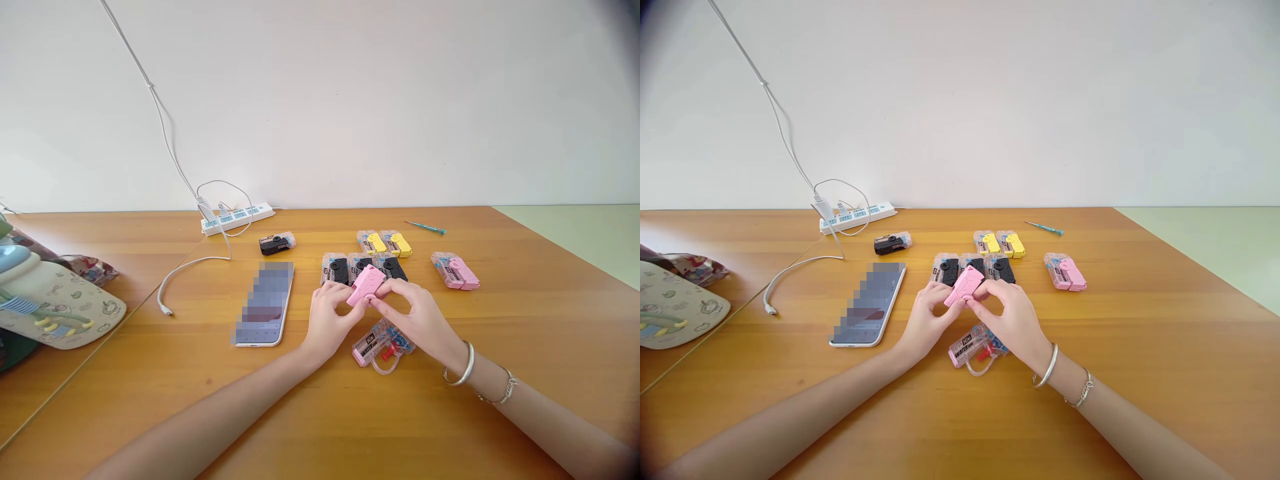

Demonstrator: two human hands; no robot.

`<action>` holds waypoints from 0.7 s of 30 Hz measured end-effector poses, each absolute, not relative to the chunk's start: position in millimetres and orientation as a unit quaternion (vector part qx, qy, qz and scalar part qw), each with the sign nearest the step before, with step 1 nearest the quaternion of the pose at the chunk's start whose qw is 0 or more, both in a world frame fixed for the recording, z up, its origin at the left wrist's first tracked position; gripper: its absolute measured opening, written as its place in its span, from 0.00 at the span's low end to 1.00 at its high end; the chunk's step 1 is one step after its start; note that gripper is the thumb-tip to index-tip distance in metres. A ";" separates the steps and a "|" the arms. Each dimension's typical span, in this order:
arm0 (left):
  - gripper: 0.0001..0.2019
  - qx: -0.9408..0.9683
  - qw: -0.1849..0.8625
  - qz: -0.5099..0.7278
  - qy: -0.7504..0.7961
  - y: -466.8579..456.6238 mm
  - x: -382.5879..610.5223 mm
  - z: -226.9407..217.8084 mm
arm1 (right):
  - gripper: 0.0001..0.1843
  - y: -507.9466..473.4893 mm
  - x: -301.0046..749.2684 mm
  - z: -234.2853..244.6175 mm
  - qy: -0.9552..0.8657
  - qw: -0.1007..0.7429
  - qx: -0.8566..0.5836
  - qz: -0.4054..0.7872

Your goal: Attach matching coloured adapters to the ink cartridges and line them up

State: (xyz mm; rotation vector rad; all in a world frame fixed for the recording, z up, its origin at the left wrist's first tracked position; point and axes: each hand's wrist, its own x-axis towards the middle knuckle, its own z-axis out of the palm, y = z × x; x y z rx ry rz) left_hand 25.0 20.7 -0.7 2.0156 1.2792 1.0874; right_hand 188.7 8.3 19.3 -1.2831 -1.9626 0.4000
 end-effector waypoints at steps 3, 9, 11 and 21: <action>0.11 0.740 0.243 0.399 0.484 18.4 25.6 2.4 | 0.09 7.1 187.6 19.4 -0.750 0.388 -0.493 0.211; 0.09 0.746 0.213 0.390 0.496 15.4 26.8 3.5 | 0.09 9.2 188.4 11.7 -0.733 0.417 -0.465 0.271; 0.09 0.749 0.201 0.386 0.499 15.6 26.8 2.7 | 0.09 10.7 188.2 8.4 -0.722 0.425 -0.465 0.285; 0.06 0.754 0.246 0.405 0.454 19.1 26.3 -2.1 | 0.05 11.6 190.1 7.1 -0.697 0.479 -0.467 0.260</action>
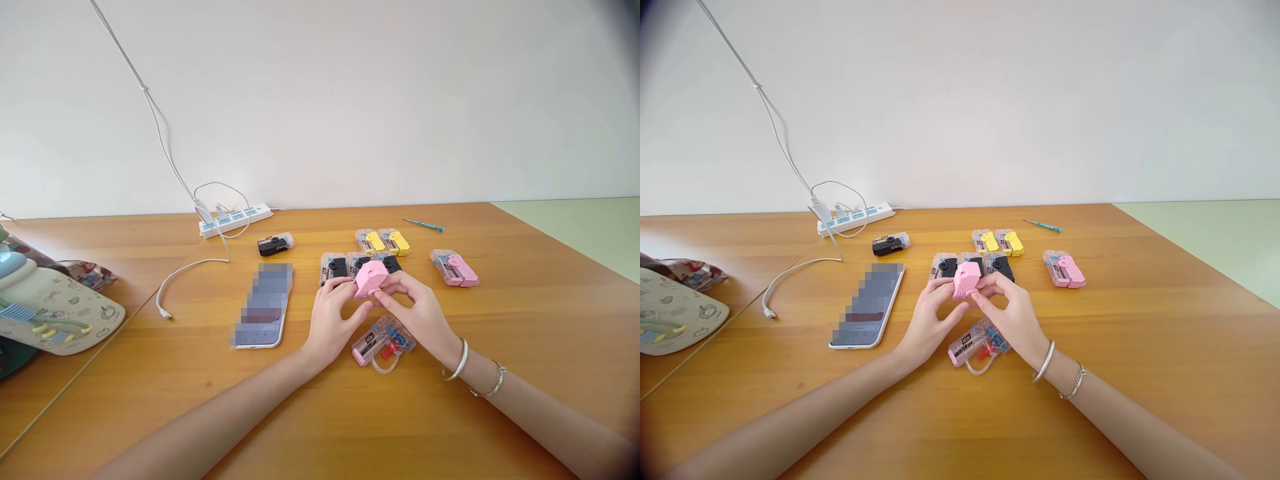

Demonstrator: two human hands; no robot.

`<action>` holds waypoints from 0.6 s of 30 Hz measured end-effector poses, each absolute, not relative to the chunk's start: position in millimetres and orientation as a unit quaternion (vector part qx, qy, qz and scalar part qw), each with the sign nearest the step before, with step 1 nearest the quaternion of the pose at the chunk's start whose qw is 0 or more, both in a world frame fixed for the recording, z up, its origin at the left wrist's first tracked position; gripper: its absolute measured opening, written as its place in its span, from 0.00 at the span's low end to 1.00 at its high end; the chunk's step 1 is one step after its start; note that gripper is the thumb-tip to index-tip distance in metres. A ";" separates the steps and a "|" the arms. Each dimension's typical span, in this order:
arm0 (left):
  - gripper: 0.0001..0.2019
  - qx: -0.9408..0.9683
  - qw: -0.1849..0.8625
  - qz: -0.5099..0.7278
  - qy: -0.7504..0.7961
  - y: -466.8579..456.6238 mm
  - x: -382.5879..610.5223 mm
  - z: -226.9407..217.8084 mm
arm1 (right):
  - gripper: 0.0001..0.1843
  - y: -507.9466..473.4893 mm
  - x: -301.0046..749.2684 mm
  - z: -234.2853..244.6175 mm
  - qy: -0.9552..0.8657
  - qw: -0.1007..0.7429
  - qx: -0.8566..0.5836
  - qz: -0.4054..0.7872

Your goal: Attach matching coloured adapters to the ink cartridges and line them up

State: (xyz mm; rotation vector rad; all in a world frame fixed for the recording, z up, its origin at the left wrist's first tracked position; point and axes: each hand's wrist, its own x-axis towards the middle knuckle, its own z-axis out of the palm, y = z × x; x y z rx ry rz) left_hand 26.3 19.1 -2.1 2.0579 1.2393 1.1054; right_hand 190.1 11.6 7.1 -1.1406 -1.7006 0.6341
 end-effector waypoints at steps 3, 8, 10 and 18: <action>0.12 0.741 0.294 0.417 0.437 19.9 25.2 -3.5 | 0.03 12.4 196.2 9.0 -0.738 0.475 -0.456 0.143; 0.16 0.733 0.384 0.411 0.382 21.5 22.6 -3.0 | 0.07 19.2 208.6 9.7 -0.822 0.407 -0.385 -0.105; 0.19 0.734 0.412 0.406 0.357 21.2 22.3 -1.8 | 0.07 21.6 211.5 9.4 -0.833 0.387 -0.369 -0.143; 0.14 0.649 0.512 0.443 0.347 23.7 25.2 -1.3 | 0.10 24.5 209.5 7.6 -0.867 0.329 -0.361 -0.098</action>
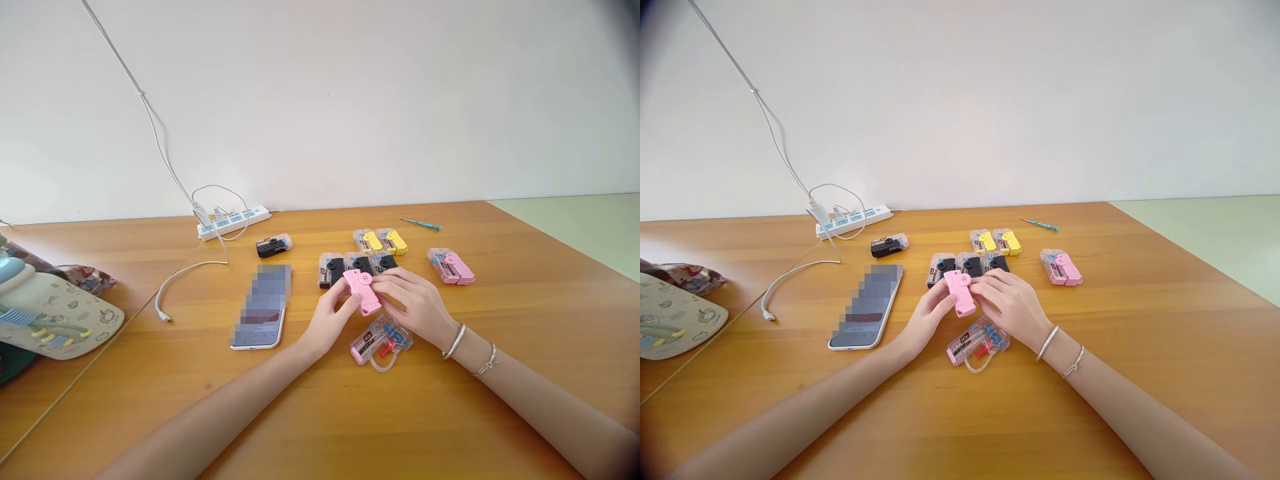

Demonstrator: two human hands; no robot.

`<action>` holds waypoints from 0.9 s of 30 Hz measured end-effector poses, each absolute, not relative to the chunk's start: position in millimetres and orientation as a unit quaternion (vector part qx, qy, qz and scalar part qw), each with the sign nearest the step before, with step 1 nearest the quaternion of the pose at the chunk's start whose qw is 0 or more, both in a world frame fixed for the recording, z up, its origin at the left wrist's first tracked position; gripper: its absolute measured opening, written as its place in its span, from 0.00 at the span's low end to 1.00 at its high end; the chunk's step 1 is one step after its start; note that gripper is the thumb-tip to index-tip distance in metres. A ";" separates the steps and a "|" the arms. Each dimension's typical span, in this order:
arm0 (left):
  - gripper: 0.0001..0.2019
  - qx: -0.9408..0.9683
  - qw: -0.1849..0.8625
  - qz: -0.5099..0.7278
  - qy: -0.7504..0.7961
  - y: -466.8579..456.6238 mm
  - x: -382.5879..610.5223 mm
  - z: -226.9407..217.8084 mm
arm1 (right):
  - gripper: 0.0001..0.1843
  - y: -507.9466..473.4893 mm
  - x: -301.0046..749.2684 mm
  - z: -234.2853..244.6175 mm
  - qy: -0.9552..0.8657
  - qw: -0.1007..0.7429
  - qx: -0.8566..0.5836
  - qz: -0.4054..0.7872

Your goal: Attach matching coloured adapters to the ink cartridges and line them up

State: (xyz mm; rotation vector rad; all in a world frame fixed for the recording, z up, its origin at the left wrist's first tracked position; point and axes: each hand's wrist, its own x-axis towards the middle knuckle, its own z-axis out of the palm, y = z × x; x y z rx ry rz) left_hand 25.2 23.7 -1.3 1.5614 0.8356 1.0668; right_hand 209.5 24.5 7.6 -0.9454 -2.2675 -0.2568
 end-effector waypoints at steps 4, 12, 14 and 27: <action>0.10 0.641 0.505 0.439 0.377 25.5 25.6 -2.0 | 0.07 20.2 206.8 10.8 -0.844 0.355 -0.391 -0.096; 0.13 0.690 0.447 0.394 0.410 19.5 26.5 -0.4 | 0.08 7.5 196.0 19.3 -0.847 0.268 -0.405 -0.217; 0.13 0.697 0.438 0.382 0.419 18.6 26.9 -0.1 | 0.10 4.9 191.6 19.5 -0.842 0.239 -0.416 -0.247; 0.16 0.726 0.389 0.331 0.460 15.7 27.2 -0.7 | 0.09 -0.5 180.5 6.4 -0.837 0.174 -0.396 -0.336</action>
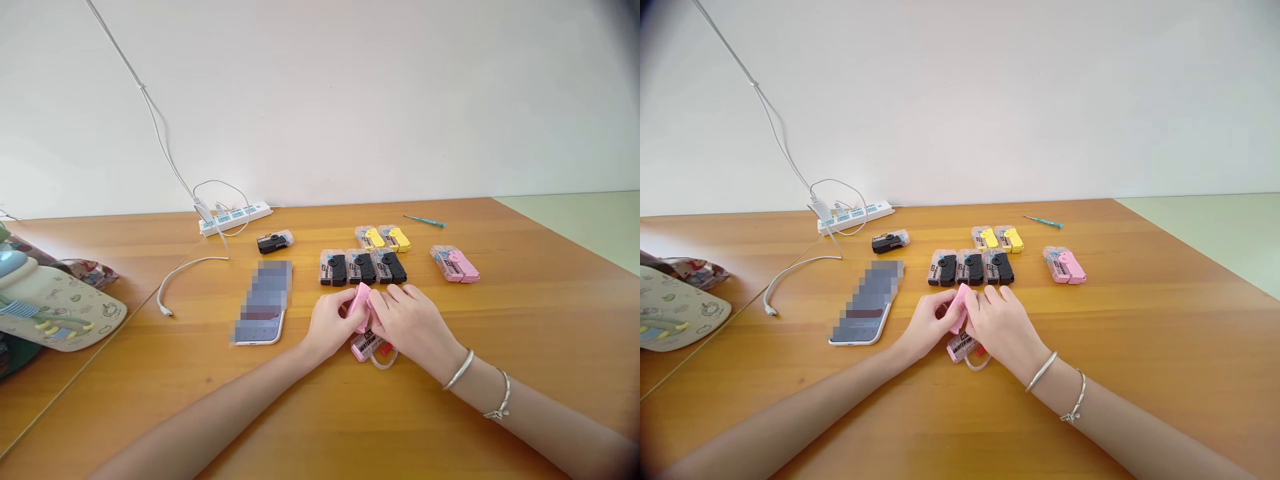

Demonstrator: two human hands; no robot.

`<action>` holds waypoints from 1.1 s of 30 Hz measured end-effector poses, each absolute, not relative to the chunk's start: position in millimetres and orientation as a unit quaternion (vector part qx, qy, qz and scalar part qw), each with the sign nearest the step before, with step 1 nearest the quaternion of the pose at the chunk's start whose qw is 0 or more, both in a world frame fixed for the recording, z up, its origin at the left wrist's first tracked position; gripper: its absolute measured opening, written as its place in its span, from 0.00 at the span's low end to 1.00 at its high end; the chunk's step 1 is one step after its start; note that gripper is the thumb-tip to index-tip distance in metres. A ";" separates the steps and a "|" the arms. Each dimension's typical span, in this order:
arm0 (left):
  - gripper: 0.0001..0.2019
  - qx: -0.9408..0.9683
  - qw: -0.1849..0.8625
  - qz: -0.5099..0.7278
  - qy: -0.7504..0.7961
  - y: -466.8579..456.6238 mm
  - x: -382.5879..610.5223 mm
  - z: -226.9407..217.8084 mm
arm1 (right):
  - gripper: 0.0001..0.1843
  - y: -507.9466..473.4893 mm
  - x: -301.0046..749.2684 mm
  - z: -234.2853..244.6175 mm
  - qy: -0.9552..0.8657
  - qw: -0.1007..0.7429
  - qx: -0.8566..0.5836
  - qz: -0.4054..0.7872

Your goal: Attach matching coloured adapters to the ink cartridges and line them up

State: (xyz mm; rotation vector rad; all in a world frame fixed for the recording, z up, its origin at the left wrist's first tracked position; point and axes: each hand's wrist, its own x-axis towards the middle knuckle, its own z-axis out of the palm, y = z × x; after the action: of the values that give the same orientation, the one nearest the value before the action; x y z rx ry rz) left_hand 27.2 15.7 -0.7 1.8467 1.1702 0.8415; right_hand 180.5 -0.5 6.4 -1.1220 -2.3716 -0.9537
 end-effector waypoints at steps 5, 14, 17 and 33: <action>0.17 0.716 0.399 0.342 0.460 16.7 27.2 -3.4 | 0.08 0.6 175.6 2.6 -0.828 0.151 -0.403 -0.360; 0.21 0.706 0.412 0.349 0.458 18.2 27.6 -4.0 | 0.08 2.4 171.9 -1.7 -0.822 0.119 -0.417 -0.370; 0.21 0.709 0.404 0.347 0.463 19.0 27.7 -3.7 | 0.05 2.1 169.4 -2.3 -0.811 0.129 -0.442 -0.362; 0.15 0.691 0.425 0.373 0.451 21.1 27.1 -7.3 | 0.16 8.9 189.2 18.7 -0.799 0.246 -0.493 -0.241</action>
State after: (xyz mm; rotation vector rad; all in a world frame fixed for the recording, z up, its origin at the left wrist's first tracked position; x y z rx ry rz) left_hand 27.1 21.1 -7.3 1.7280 1.1273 0.9317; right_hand 189.2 8.9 18.7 -1.3447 -2.1813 -0.6566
